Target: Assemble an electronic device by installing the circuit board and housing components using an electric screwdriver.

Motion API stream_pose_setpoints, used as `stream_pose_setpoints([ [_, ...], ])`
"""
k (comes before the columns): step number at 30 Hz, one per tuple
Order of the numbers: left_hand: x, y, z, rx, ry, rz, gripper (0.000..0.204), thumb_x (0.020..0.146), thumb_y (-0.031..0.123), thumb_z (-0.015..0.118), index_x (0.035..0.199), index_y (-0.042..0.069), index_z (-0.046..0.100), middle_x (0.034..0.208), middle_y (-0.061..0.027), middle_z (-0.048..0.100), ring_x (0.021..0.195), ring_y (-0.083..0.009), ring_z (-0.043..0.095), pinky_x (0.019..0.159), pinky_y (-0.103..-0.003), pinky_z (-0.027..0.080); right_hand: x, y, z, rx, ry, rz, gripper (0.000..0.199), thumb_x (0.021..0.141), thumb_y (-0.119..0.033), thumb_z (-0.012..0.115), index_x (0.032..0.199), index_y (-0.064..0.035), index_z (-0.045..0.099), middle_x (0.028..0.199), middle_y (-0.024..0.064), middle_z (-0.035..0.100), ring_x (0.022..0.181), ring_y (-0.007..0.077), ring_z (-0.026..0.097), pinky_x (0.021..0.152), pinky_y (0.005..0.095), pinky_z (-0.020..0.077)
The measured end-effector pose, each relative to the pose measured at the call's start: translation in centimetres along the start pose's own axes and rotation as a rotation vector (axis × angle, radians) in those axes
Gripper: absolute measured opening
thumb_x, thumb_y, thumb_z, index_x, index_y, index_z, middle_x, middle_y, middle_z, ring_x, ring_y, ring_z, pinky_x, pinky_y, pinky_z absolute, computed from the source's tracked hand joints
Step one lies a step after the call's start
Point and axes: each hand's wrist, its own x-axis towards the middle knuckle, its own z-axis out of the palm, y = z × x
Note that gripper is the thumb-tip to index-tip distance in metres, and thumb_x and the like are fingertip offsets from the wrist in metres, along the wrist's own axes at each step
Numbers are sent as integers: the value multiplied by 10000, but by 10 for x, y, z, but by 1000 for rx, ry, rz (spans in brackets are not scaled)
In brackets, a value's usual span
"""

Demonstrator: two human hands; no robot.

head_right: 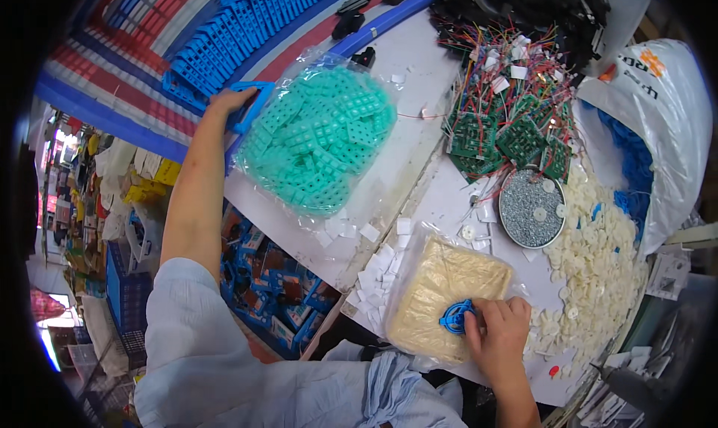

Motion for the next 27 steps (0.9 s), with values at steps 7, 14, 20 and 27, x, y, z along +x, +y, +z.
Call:
stream_pose_setpoints([
  [7, 55, -18, 23, -132, -497, -60, 600, 727, 440, 841, 1173, 57, 721, 1182, -174, 687, 996, -313, 668, 887, -526, 529, -7, 6, -5, 58, -2, -2, 228, 768, -92, 757, 983, -61, 686, 754, 54, 603, 768, 279, 530, 804, 422, 404],
  [14, 89, -87, -26, -692, -276, -96, 362, 803, 514, 769, 838, 158, 712, 795, -87, 663, 628, -244, 610, 540, -460, 490, -30, 9, -16, 131, 141, -49, 281, 725, -37, 759, 995, -51, 683, 792, 68, 605, 825, 312, 544, 786, 422, 443],
  [20, -24, 29, -101, -1083, 45, 290, 701, 909, 346, 724, 1476, 37, 451, 1209, -118, 666, 990, -197, 656, 732, -374, 507, -67, 33, -39, 67, 256, 85, 256, 709, 0, 746, 956, -37, 685, 848, 95, 633, 805, 325, 563, 748, 416, 463],
  [27, -272, 36, -53, -1260, -629, 711, 841, 920, 439, 710, 1558, 27, 348, 1479, -139, 495, 1077, -179, 599, 798, -223, 431, -116, 107, -137, -240, 532, 362, 183, 819, -38, 728, 998, -6, 710, 869, 140, 686, 795, 284, 656, 735, 352, 514],
])
